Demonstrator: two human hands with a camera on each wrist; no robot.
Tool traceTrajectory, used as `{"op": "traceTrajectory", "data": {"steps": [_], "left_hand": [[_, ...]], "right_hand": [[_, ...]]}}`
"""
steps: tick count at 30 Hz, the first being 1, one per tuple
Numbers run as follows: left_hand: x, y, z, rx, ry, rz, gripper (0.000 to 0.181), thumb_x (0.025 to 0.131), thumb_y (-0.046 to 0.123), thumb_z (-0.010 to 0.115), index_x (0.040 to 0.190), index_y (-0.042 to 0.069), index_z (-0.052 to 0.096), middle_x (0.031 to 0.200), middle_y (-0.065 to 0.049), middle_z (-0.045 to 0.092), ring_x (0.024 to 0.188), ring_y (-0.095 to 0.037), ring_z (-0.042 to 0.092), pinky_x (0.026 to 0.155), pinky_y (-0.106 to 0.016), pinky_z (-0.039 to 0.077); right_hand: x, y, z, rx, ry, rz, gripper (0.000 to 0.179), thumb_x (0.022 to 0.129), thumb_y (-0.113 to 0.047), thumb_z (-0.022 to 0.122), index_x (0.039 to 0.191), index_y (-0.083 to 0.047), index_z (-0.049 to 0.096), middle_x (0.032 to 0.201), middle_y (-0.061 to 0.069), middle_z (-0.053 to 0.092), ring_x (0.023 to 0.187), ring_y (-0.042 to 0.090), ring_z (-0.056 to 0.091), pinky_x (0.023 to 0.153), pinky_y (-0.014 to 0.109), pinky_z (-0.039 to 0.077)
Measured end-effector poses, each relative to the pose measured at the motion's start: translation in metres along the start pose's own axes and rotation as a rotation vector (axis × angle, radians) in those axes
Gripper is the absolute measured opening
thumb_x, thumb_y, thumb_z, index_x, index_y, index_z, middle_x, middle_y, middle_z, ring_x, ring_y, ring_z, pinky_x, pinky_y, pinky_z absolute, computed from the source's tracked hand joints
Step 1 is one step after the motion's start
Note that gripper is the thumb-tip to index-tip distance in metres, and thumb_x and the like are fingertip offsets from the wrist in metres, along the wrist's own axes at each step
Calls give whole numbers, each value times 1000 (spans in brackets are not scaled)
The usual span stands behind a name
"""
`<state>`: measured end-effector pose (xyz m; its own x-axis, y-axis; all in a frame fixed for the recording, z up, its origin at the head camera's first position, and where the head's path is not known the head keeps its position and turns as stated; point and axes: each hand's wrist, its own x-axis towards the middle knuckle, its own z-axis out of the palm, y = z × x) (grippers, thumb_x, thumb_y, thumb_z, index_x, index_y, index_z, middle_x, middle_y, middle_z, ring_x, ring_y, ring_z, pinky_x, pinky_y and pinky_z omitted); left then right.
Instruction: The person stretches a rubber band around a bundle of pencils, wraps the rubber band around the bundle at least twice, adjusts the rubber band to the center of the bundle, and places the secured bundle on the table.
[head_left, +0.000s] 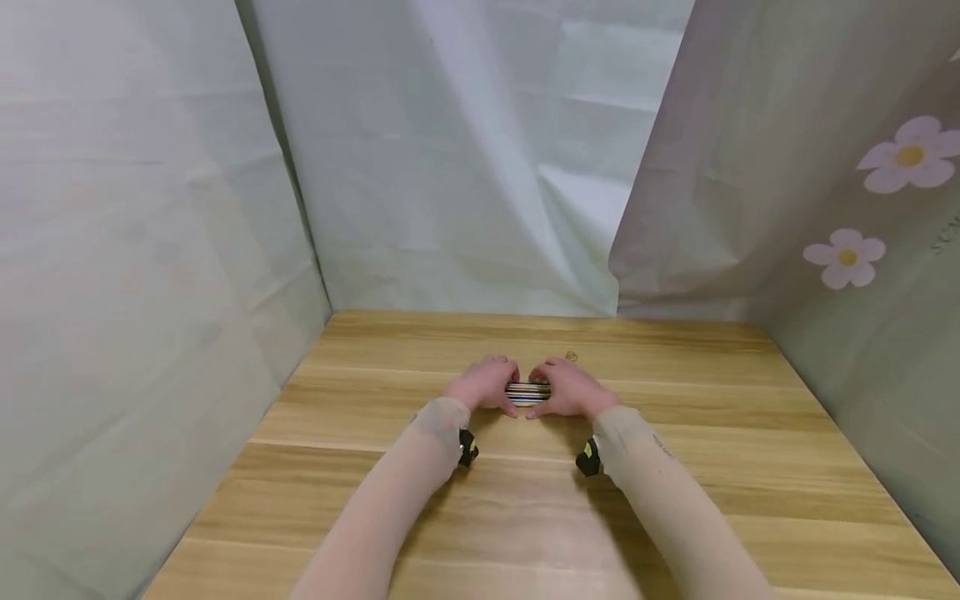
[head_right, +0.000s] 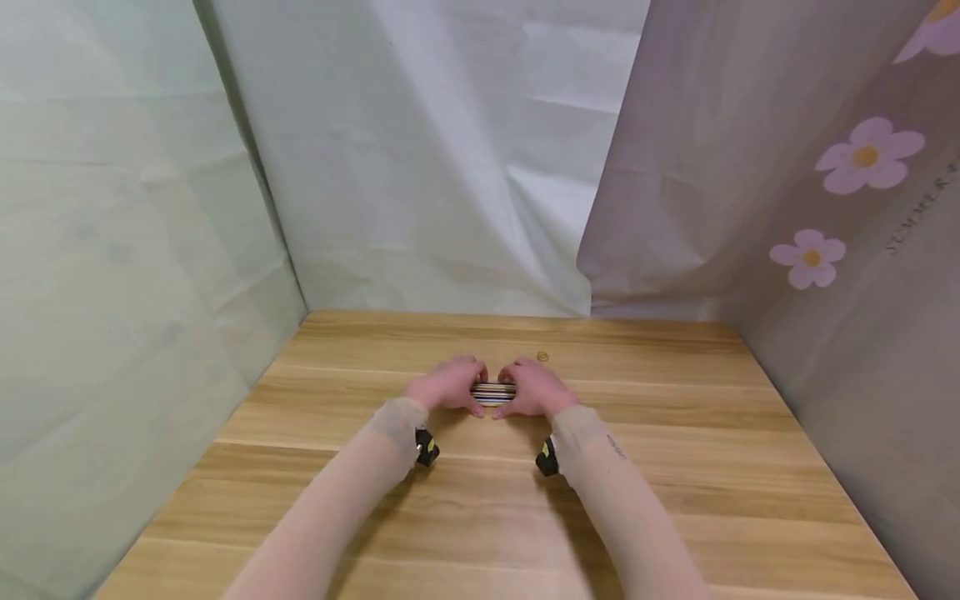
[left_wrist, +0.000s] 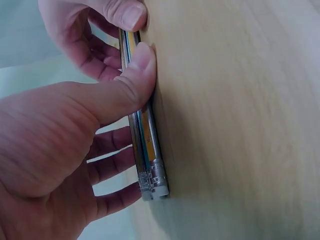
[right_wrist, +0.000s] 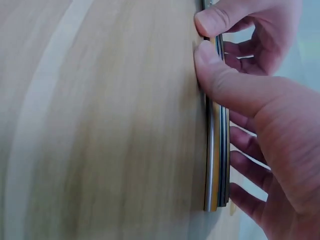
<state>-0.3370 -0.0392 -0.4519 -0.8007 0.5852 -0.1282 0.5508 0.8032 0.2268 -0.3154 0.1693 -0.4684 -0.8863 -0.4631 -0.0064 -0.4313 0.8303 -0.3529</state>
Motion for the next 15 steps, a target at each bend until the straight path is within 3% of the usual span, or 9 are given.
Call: {"op": "traceTrajectory", "data": {"steps": [7, 15], "left_hand": [[1, 4, 0, -31, 2, -69, 47, 79, 32, 98, 110, 13, 69, 101, 0, 65, 97, -23, 59, 91, -46, 51], [-1, 9, 2, -22, 9, -81, 46, 79, 32, 98, 109, 13, 68, 102, -1, 64, 100, -24, 59, 94, -48, 50]], "right_hand": [[3, -7, -1, -12, 12, 56, 66, 79, -46, 96, 128, -9, 71, 130, 9, 65, 122, 29, 60, 107, 47, 48], [-1, -17, -3, -54, 9, 91, 65, 79, -43, 97, 128, -8, 71, 131, 13, 66, 124, 34, 60, 106, 51, 49]]}}
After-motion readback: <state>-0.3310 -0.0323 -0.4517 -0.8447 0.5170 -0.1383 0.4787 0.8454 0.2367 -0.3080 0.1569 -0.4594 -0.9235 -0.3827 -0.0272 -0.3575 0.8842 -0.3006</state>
